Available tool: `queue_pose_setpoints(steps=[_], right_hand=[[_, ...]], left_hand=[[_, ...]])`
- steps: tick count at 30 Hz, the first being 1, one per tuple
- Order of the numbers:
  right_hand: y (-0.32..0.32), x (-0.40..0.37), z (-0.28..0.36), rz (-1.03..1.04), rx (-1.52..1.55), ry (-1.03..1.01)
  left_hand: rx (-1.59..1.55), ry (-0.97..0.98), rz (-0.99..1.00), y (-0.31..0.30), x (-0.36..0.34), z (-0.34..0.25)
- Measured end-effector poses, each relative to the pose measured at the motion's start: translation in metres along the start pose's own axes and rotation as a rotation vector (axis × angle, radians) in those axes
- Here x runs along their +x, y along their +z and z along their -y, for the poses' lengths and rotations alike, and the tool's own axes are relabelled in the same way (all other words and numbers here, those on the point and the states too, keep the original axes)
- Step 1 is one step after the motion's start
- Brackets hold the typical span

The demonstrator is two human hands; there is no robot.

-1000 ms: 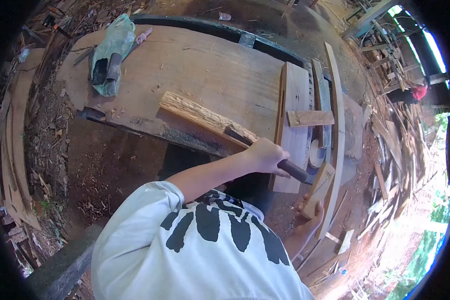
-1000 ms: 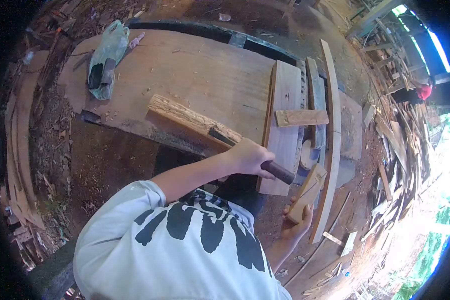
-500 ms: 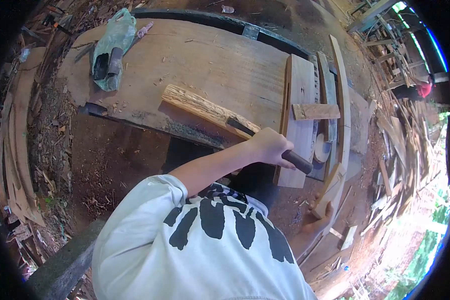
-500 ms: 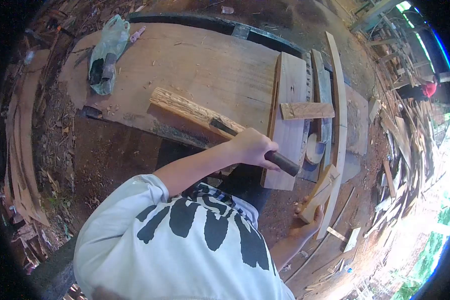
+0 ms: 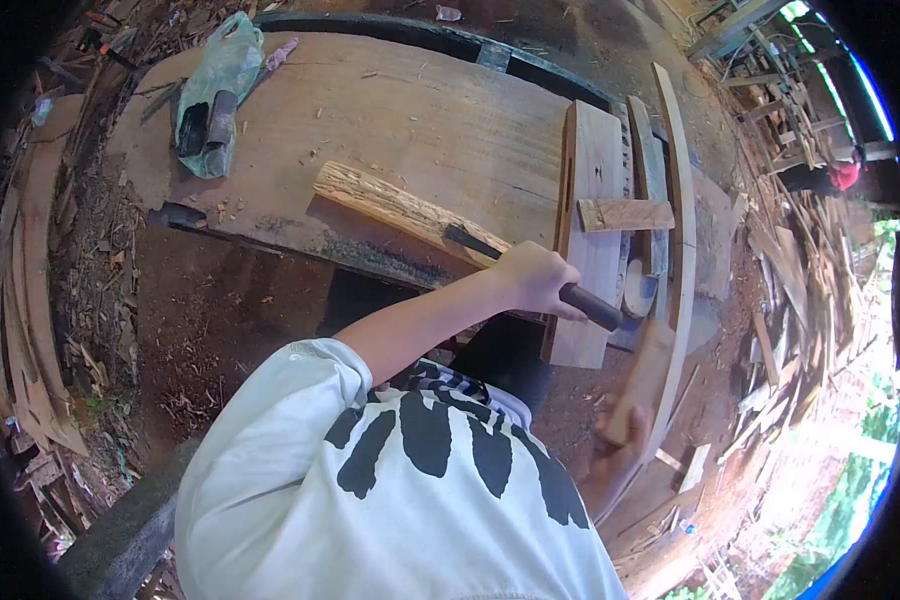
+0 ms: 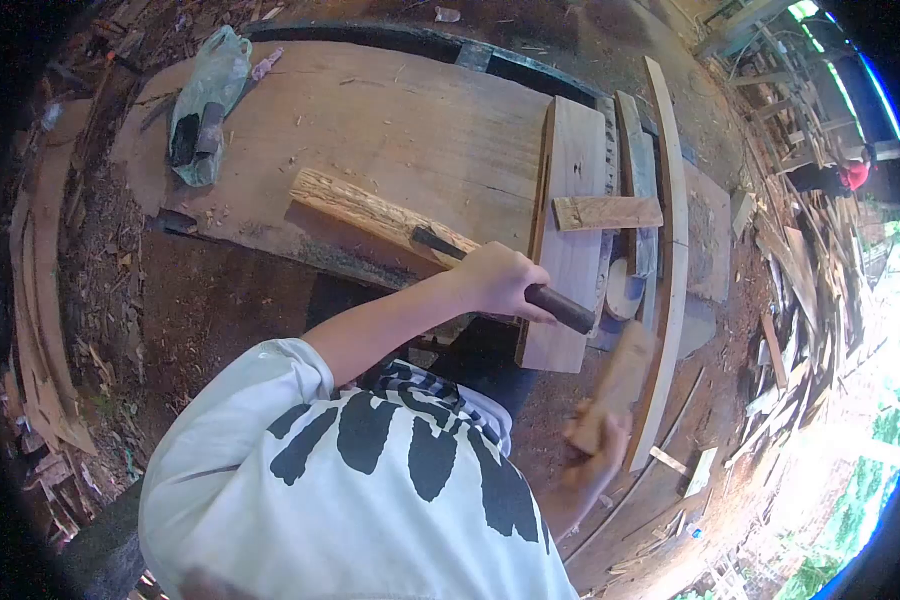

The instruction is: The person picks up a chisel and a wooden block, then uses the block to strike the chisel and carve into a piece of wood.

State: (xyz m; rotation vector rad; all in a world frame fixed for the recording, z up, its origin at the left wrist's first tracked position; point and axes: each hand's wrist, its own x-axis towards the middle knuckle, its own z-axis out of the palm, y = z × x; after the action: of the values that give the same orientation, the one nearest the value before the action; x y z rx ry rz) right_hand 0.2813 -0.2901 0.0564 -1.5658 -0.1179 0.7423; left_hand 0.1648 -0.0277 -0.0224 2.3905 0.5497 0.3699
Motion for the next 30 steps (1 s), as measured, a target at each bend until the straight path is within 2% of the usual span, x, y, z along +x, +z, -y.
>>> queue_pose_setpoints(steps=[1, 3, 4, 5, 7, 8, 11, 13, 15, 16, 17, 19, 21, 23, 24, 25, 27, 28, 29, 30], right_hand=[[-0.015, 0.019, -0.006, -0.002, 0.002, 0.001], [-0.038, 0.039, -0.015, -0.167, 0.364, -0.105], [-0.012, 0.034, -0.01, -0.275, 0.321, -0.188], [-0.007, 0.031, -0.015, -0.28, 0.317, -0.196], [0.004, 0.029, -0.026, -0.008, 0.149, 0.0], [0.045, -0.003, -0.001, 0.017, -0.129, 0.003], [0.017, 0.012, 0.002, 0.038, 0.016, 0.083], [0.001, 0.031, -0.006, -0.035, 0.115, 0.099], [-0.01, 0.045, -0.021, -0.171, 0.274, -0.041], [0.024, 0.029, -0.015, -0.326, 0.142, -0.079], [0.035, 0.014, -0.012, -0.328, 0.139, -0.083], [0.048, -0.003, -0.004, 0.043, -0.053, 0.124], [0.036, -0.003, 0.004, 0.047, -0.124, 0.112], [0.007, 0.016, 0.002, 0.038, -0.026, 0.06], [0.011, 0.018, 0.005, -0.133, 0.003, 0.048], [0.009, 0.023, -0.002, -0.137, 0.005, 0.051], [0.003, 0.038, -0.018, -0.205, 0.223, -0.017], [0.023, 0.03, -0.017, -0.271, 0.223, -0.039], [0.027, 0.024, -0.016, -0.269, 0.219, -0.04], [0.031, 0.021, -0.015, -0.082, 0.099, 0.035]], left_hand=[[-0.01, 0.001, -0.005, -0.001, 0.0, 0.0], [-0.027, 0.011, -0.003, 0.001, -0.001, -0.001], [-0.006, 0.005, 0.023, 0.0, -0.002, -0.001], [0.015, -0.001, 0.043, 0.001, -0.001, -0.001], [0.025, -0.008, 0.053, 0.004, -0.001, -0.002], [0.044, -0.023, 0.072, 0.005, -0.001, -0.001], [0.058, -0.027, 0.047, 0.002, -0.003, 0.001], [0.061, -0.022, 0.066, 0.001, -0.003, 0.002], [0.059, -0.01, 0.081, 0.002, -0.002, 0.002], [0.062, -0.015, 0.077, 0.003, -0.001, 0.002], [0.066, -0.023, 0.069, 0.004, -0.001, 0.002], [0.068, -0.037, 0.065, 0.003, 0.001, 0.004], [0.074, -0.062, 0.067, 0.002, -0.001, 0.006], [0.068, -0.027, 0.069, 0.002, -0.001, 0.006], [0.069, -0.029, 0.074, 0.001, -0.002, 0.006], [0.076, -0.034, 0.082, -0.001, -0.002, 0.004], [0.079, -0.034, 0.087, -0.001, 0.0, 0.003], [0.088, -0.025, 0.072, 0.0, -0.001, 0.003], [0.097, -0.02, 0.056, 0.0, -0.001, 0.003], [0.096, -0.027, 0.053, -0.001, -0.001, 0.002]])
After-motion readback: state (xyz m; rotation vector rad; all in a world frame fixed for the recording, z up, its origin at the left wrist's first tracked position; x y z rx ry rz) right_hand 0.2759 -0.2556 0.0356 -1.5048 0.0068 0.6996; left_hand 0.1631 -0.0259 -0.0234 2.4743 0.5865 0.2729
